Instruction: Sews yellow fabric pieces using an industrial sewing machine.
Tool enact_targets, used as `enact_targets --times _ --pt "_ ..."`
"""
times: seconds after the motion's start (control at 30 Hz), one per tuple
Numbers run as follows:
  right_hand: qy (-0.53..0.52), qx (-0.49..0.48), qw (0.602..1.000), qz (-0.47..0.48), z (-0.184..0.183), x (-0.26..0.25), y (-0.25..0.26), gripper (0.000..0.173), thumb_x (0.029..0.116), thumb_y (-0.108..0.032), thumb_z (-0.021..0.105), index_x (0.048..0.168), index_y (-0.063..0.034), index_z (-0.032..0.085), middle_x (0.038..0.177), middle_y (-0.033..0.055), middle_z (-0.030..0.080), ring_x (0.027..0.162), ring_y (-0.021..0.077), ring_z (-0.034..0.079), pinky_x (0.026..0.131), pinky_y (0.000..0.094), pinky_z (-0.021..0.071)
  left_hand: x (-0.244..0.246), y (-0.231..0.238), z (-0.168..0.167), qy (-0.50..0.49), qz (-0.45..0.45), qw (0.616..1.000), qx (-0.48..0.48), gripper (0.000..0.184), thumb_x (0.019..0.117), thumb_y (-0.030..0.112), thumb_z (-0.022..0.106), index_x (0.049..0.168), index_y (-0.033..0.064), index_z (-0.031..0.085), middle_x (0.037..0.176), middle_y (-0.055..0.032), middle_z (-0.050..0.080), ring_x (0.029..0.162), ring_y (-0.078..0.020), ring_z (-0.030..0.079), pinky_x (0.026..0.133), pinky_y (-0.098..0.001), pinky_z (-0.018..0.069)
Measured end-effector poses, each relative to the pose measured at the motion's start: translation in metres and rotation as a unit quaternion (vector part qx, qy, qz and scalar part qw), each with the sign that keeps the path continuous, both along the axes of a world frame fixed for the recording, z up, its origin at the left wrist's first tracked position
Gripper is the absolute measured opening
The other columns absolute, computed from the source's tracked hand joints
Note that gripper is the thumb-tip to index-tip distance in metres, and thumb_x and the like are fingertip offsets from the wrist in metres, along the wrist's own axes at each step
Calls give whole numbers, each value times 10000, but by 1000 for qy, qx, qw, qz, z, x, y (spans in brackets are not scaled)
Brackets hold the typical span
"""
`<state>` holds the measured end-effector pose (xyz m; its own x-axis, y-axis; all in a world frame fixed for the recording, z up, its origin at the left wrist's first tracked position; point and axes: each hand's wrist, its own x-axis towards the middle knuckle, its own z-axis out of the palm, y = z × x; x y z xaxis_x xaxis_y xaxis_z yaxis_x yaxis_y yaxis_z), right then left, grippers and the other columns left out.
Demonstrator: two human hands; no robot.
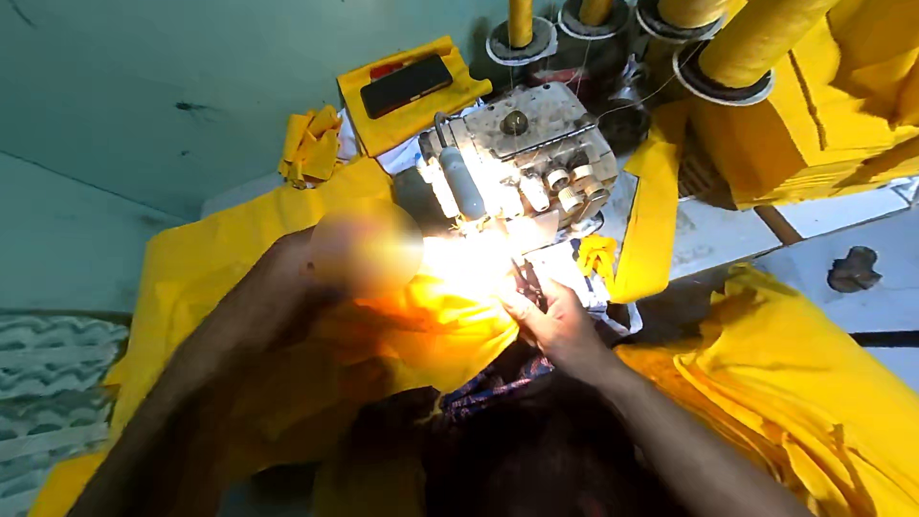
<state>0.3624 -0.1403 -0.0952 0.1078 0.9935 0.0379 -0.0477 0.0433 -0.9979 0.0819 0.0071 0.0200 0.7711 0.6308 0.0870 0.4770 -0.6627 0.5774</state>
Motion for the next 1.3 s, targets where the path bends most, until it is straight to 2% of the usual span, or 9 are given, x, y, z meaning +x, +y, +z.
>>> enact_targets --times 0.1,0.17,0.33,0.57,0.8,1.0,1.1,1.2,1.3 --pt "76 -73 993 -54 -20 -4 1 116 992 -122 621 1076 -44 643 765 -22 613 536 29 523 486 184 466 28 3 -13 -113 61 974 -184 255 1029 255 496 885 170 689 769 42 666 622 -46 612 518 -205 507" --pt "73 -79 992 -72 -37 -7 0 145 961 -120 643 1068 -22 652 764 -10 620 546 41 541 494 207 485 51 11 -29 -25 117 986 -115 153 1008 172 563 901 143 669 666 26 621 548 -74 581 482 -274 492" --pt "16 -88 991 -98 -58 -15 1 165 964 -148 655 1048 -17 710 807 2 670 578 44 587 532 226 529 90 37 -69 107 165 978 72 138 952 207 715 988 73 717 952 -148 705 914 -337 688 792 -608 535" --pt "11 -82 986 -143 -57 -24 11 126 963 -138 633 956 -30 697 691 -5 620 490 64 557 470 240 520 114 59 -91 -4 142 981 131 296 870 202 681 1082 -4 696 1149 -205 674 1199 -351 594 1056 -546 423" --pt "45 -89 986 -131 -58 -23 5 138 950 -134 670 1008 -16 710 745 9 655 510 64 570 479 236 527 108 11 -72 22 249 955 161 329 912 322 700 1114 64 661 1234 -185 619 1203 -402 549 968 -614 435" --pt "38 -104 987 -114 -62 -21 6 156 969 -168 660 993 -19 700 717 7 630 516 64 563 496 241 522 82 -22 -112 23 141 970 195 432 956 371 551 1286 137 704 1437 -90 596 1434 -320 445 1171 -524 361" --pt "22 -97 988 -119 -60 -21 18 132 967 -136 646 967 -16 703 716 6 624 526 49 559 511 227 519 75 -14 -116 10 173 971 165 448 963 318 541 1335 97 658 1467 -116 565 1441 -317 438 1201 -515 331" --pt "-33 -84 989 -121 -62 -21 27 158 965 -148 633 952 -21 724 737 16 643 621 52 592 603 249 534 76 -40 -88 -94 199 967 130 411 986 220 590 1341 17 630 1384 -156 624 1349 -271 551 1138 -458 446" --pt "-49 -97 986 -125 -68 -12 23 207 976 -182 649 1015 -1 741 846 77 711 760 125 674 735 344 585 84 -93 -45 -290 160 931 -152 202 1007 29 511 1138 -50 643 1109 -93 718 1061 -157 680 965 -344 554"
